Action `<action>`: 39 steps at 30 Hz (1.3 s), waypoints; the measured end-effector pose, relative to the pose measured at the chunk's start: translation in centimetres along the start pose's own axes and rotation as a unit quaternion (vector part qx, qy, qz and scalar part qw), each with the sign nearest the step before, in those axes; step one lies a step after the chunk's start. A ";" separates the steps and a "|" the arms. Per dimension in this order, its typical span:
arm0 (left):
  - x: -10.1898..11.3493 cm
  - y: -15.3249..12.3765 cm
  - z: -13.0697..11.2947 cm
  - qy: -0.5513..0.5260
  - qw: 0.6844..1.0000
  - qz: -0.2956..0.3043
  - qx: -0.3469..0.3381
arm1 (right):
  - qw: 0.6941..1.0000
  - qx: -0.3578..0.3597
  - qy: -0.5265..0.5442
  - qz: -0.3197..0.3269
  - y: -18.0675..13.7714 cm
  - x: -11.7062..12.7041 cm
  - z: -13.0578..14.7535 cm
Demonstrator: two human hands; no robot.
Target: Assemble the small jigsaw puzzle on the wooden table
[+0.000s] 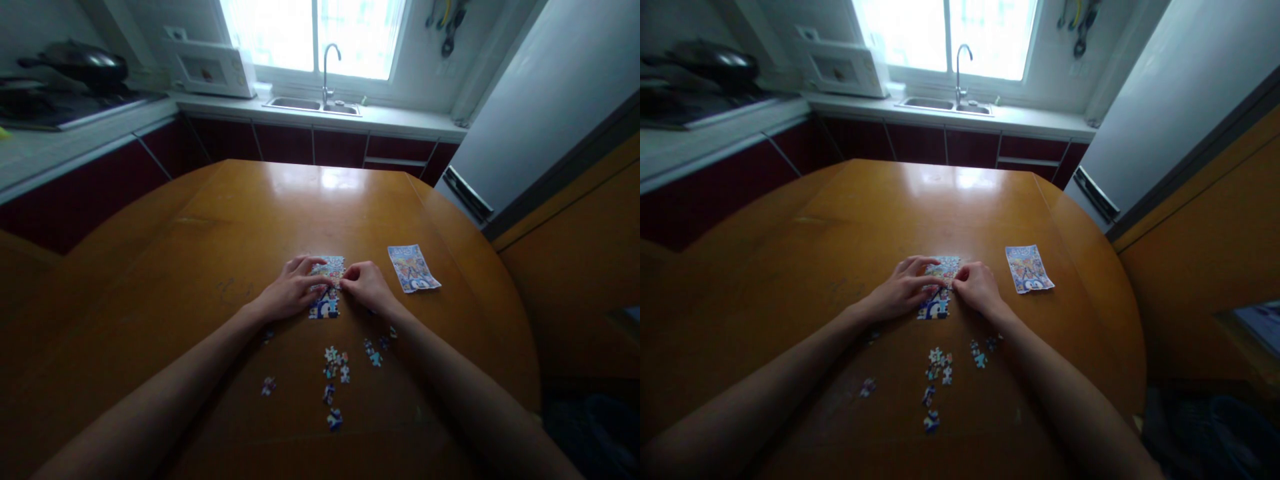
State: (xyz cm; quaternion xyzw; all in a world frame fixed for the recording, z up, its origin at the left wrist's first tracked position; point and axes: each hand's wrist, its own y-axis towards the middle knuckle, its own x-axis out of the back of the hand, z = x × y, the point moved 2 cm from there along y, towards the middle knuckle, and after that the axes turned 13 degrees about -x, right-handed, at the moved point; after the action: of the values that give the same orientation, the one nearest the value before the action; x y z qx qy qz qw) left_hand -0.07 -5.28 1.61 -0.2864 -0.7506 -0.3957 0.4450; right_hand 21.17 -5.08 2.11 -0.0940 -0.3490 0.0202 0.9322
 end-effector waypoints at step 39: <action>0.3 0.0 -0.2 0.012 0.999 0.041 -0.009 | 0.992 0.091 0.049 -0.066 0.9 0.5 -2.2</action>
State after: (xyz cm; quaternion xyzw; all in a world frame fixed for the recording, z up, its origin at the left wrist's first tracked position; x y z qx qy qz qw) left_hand -0.16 -5.39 1.94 -0.3161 -0.7292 -0.3870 0.4675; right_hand 23.00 -4.48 0.64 0.0141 -0.3046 -0.0146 0.9523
